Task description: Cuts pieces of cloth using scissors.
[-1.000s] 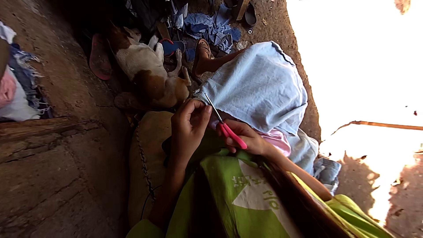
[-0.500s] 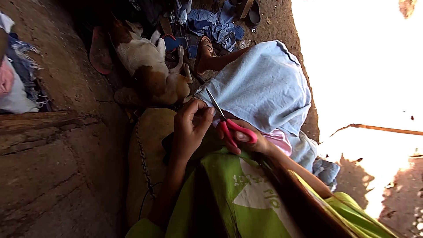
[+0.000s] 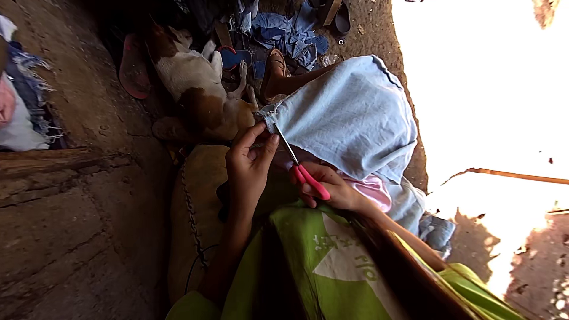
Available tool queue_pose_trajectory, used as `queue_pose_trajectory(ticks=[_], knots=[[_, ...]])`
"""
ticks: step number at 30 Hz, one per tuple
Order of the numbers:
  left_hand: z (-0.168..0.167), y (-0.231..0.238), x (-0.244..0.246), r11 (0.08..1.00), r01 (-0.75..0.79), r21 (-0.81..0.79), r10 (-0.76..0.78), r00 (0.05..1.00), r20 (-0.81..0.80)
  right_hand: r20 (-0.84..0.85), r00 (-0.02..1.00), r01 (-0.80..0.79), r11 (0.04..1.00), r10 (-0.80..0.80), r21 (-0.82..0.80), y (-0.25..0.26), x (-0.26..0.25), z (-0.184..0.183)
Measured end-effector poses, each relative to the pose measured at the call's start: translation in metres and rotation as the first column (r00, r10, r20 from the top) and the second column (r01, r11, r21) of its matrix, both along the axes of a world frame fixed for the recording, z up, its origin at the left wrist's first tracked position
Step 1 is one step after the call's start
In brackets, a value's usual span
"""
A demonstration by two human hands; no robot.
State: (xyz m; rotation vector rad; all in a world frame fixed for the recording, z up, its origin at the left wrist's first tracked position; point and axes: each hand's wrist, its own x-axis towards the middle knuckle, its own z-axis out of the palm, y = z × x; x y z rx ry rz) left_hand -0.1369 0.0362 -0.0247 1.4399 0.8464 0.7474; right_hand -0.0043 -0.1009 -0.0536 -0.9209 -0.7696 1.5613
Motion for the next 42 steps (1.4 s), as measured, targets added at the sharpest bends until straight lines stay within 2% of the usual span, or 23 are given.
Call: queue_pose_trajectory(ticks=[5,10,13,29,36,42], knots=[[-0.001,0.001,0.000,0.992,0.014,0.126,-0.010,0.999,-0.030,0.097,0.995,-0.014,1.000,0.013,0.013,0.001,0.000,-0.003],[-0.003,-0.001,0.001,0.999,0.034,-0.009,-0.032,0.991,0.127,0.009,1.000,-0.009,0.998,0.009,0.056,0.007,0.002,-0.006],[-0.004,-0.003,0.000,0.998,0.029,-0.058,-0.019,0.986,0.163,-0.057,0.998,0.015,0.996,-0.010,0.089,0.007,-0.001,-0.009],[0.001,-0.002,-0.004,0.991,0.057,-0.119,-0.036,0.985,0.170,-0.115,0.993,-0.018,0.996,0.029,0.093,0.011,0.000,-0.007],[0.001,-0.003,-0.005,0.989,0.083,-0.125,-0.058,0.980,0.190,-0.124,0.992,0.037,0.992,-0.022,0.117,0.010,-0.003,-0.006],[0.001,-0.007,-0.007,0.983,0.117,-0.142,-0.092,0.981,0.170,-0.020,1.000,-0.002,0.994,0.005,0.110,0.014,-0.002,-0.006]])
